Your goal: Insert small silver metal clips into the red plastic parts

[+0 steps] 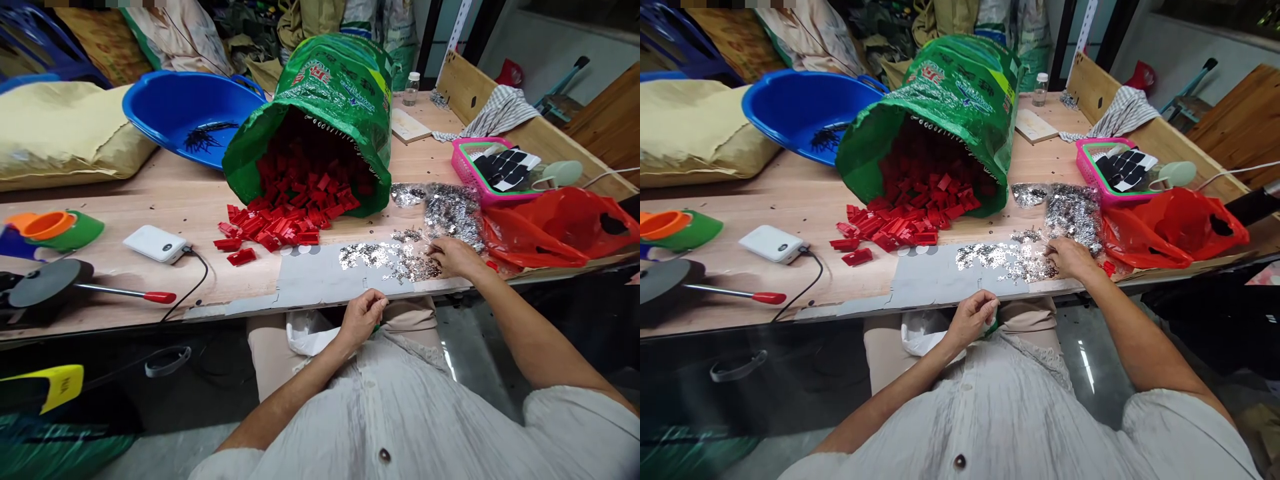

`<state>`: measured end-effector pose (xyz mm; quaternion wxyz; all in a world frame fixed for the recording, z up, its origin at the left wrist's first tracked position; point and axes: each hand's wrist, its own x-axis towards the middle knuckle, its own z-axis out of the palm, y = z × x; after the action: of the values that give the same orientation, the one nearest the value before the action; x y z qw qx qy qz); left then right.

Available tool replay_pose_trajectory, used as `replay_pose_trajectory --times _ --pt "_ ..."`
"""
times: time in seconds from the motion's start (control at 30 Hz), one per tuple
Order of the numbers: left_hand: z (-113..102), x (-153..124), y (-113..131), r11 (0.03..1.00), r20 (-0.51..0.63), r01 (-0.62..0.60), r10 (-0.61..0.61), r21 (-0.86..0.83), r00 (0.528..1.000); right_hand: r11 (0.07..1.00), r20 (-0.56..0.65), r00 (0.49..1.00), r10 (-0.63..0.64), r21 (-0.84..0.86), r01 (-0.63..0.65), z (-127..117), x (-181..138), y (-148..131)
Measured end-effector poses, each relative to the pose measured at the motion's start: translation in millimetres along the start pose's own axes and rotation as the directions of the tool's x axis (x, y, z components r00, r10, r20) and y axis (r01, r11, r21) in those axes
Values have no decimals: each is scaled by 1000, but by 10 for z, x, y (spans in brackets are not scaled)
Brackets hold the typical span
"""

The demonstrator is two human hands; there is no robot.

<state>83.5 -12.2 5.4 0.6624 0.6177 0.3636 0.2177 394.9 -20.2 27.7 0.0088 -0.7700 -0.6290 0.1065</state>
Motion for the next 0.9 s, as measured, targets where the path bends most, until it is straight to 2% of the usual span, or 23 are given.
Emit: replay_pose_trajectory --times 0.1,0.23,0.47,0.57,0.7,0.9 --pt "-4 -4 -2 1000 0 -4 4 4 1000 1000 -18 999 -30 3 30 -7 -1 2" --pt "3 -3 -20 1000 2 -12 12 7 1000 999 -52 998 25 25 -24 -22 -42 -18" --pt "15 -10 -35 1000 -8 -15 15 8 1000 1000 -182 983 1 26 4 8 -135 -83" --pt "5 -24 -13 1000 -11 -16 16 7 1000 996 -234 972 -18 76 37 37 -164 -168" --pt "-9 -36 -2 1000 -18 -19 19 5 1000 983 -236 969 -75 146 112 59 -184 -351" --pt "-27 -49 -42 999 -32 -29 30 17 999 982 -242 965 -98 134 133 59 -115 -556"
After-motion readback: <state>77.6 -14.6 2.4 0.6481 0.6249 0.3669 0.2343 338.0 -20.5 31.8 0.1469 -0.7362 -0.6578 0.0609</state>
